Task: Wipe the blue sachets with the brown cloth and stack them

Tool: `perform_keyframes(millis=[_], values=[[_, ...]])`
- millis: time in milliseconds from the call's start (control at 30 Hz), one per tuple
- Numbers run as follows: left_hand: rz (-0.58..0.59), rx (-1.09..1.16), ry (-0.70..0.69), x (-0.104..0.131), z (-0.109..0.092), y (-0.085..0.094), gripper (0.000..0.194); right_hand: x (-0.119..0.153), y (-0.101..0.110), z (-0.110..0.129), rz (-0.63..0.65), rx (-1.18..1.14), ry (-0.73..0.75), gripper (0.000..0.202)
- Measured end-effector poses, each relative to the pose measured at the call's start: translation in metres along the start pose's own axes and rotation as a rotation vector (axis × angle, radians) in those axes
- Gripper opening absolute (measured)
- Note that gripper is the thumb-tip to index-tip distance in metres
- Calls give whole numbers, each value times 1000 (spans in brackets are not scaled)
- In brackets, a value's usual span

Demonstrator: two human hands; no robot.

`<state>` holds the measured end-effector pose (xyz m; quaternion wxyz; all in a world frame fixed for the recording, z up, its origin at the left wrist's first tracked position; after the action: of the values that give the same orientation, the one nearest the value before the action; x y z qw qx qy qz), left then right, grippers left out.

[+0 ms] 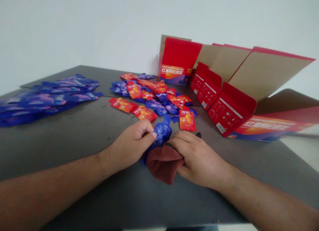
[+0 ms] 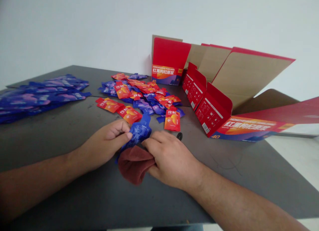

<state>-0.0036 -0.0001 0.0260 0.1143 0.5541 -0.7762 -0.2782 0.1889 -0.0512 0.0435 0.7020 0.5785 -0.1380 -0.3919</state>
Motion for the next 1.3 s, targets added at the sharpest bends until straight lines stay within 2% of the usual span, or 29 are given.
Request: perform_keyframes(millis=[67, 233, 400, 567, 767, 933, 1100, 1300], values=[[-8, 1, -9, 0, -1, 0, 19, 0, 0, 1, 16, -7, 18, 21], [6, 10, 38, 0, 0, 1, 18, 1, 2, -3, -59, 18, -77, 15], [-6, -3, -6, -1, -2, 1, 18, 1, -1, 2, 25, -6, 40, 21], [5, 17, 32, -1, 1, 0, 19, 2, 1, -3, -43, 7, -68, 19], [-6, 7, 5, -1, 0, 0, 18, 1, -2, 0, 25, -2, 12, 21], [13, 27, 45, 0, 1, -1, 19, 2, 1, -4, -63, 2, -69, 17], [-7, 1, 4, 0, 0, 1, 18, 1, -1, 0, 11, -13, 25, 21], [20, 38, 49, 0, 1, -1, 18, 2, 2, -3, -48, 8, -61, 19]])
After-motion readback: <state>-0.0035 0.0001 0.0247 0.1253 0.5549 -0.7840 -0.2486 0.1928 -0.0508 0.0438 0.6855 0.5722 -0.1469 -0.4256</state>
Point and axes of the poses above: each hand's wrist, its own x-axis away from the middle knuckle, its own y-axis out of the back of the hand, z = x × y, the point moved 3 cm from there along -x, towards the middle knuckle, and after that the axes turned 4 degrees about y, right-handed, at the moved point
